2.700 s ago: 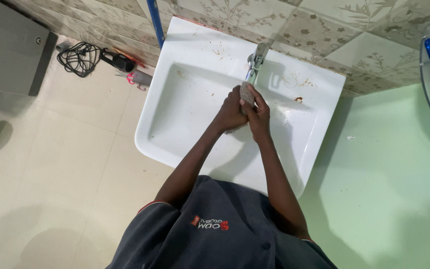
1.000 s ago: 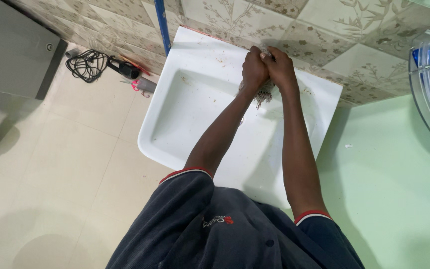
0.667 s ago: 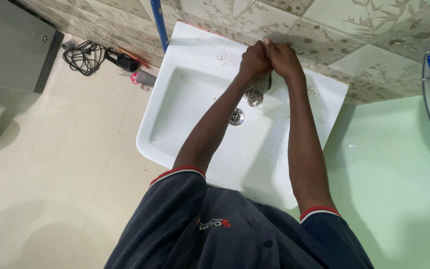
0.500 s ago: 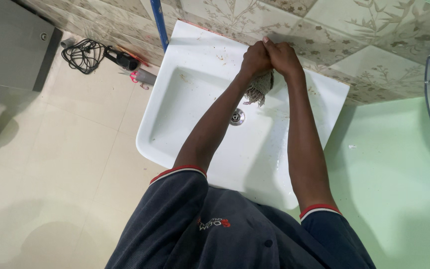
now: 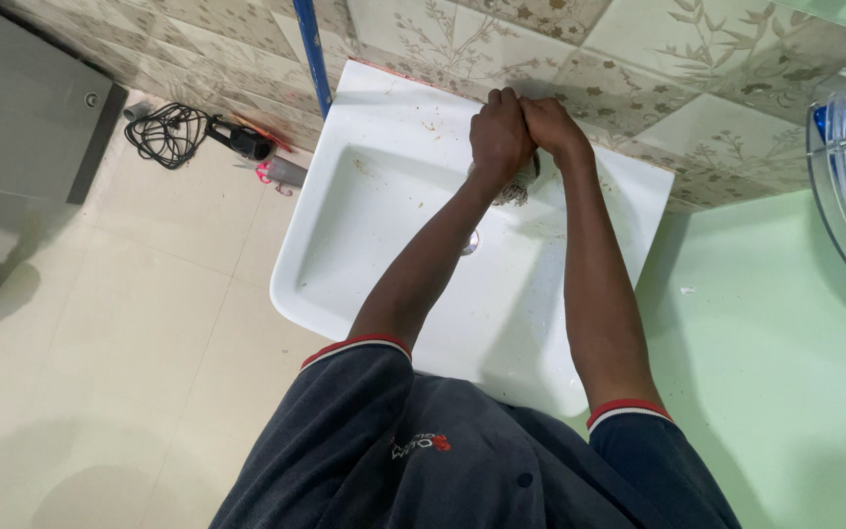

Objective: The person washes and wrings out a small cloth in a white sink, repeatedly rinsing it under the tap and twisting it by hand to remove water.

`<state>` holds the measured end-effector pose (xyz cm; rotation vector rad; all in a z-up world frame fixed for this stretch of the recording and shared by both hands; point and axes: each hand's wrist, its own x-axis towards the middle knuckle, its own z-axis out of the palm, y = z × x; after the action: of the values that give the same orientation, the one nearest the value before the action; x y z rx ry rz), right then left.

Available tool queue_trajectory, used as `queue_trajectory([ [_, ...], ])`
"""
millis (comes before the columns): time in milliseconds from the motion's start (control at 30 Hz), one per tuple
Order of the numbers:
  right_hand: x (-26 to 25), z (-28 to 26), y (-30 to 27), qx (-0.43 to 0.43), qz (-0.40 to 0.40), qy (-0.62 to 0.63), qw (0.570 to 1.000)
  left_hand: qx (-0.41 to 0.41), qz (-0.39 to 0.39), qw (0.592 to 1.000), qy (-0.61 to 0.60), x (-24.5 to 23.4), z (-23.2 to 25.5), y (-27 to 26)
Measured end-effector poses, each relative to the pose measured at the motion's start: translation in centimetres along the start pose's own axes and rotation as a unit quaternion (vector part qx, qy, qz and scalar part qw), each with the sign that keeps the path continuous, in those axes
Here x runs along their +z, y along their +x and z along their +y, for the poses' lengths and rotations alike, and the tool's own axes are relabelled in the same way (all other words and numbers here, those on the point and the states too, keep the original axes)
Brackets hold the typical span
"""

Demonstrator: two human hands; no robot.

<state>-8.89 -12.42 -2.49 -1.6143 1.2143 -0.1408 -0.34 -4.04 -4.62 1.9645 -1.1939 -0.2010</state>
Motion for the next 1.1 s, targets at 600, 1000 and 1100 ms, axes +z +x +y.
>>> queue_trajectory([
  [600,-1.2,0.4,3.0,0.07,-0.072,0.033,0.994,-0.166,-0.254,0.952,0.046,-4.8,3.1,4.0],
  [1000,0.0,1.5,0.3,0.021,0.051,-0.023,0.998,-0.082,-0.291,0.952,0.043,-4.0,1.6,4.1],
  [1100,0.4,0.7,-0.3,0.015,0.085,-0.079,0.993,-0.087,-0.251,0.964,0.01,-3.1,1.0,3.3],
])
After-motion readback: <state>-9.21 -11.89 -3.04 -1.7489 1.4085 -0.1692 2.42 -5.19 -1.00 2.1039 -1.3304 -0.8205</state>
